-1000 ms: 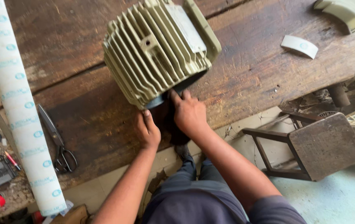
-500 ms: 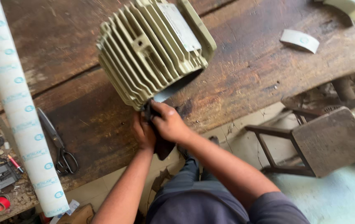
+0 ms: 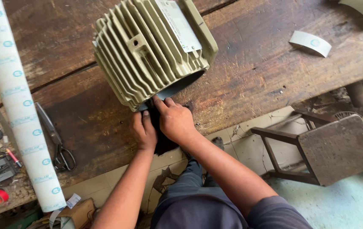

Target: The person works on an electric motor stator housing on a wooden workbench, fitting white plastic wedge pieces into the housing and rotating it to access different sides. They then use a dark cloth to wipe the inside of the stator, cleaning around the copper windings and slots.

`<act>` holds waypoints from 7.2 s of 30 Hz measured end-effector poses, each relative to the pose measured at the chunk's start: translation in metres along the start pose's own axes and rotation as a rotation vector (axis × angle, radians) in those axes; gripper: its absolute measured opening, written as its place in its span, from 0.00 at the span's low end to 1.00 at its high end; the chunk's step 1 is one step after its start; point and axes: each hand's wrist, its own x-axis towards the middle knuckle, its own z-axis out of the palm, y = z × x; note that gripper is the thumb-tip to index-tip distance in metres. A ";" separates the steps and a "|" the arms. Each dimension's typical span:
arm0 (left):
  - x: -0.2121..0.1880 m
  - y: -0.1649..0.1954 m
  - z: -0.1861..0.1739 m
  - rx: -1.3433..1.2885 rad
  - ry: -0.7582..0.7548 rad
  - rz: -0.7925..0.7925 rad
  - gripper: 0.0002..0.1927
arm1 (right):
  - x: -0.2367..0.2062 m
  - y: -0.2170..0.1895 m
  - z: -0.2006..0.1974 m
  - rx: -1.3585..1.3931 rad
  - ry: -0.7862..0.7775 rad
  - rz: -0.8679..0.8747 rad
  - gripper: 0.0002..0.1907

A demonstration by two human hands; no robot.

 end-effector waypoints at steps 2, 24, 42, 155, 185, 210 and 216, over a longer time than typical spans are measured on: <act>0.001 0.001 -0.001 -0.037 0.009 0.073 0.18 | 0.002 0.003 -0.001 0.238 -0.038 0.024 0.27; -0.005 -0.025 0.008 0.103 0.038 0.025 0.15 | 0.003 0.012 -0.011 0.172 -0.022 -0.180 0.20; 0.002 0.017 0.001 0.124 0.055 0.152 0.18 | 0.009 0.010 -0.018 -0.201 -0.117 -0.125 0.33; 0.002 0.011 0.010 0.118 0.039 0.117 0.07 | 0.002 0.010 -0.028 -0.201 0.053 -0.067 0.35; 0.005 0.040 0.005 0.182 0.097 0.137 0.12 | 0.015 0.045 -0.090 0.200 -0.340 -0.536 0.17; 0.000 0.017 0.009 0.093 0.109 0.149 0.11 | 0.004 -0.015 -0.007 0.255 0.226 -0.179 0.16; -0.004 0.003 0.011 0.134 0.092 0.143 0.13 | 0.004 -0.012 -0.010 0.230 0.308 -0.357 0.18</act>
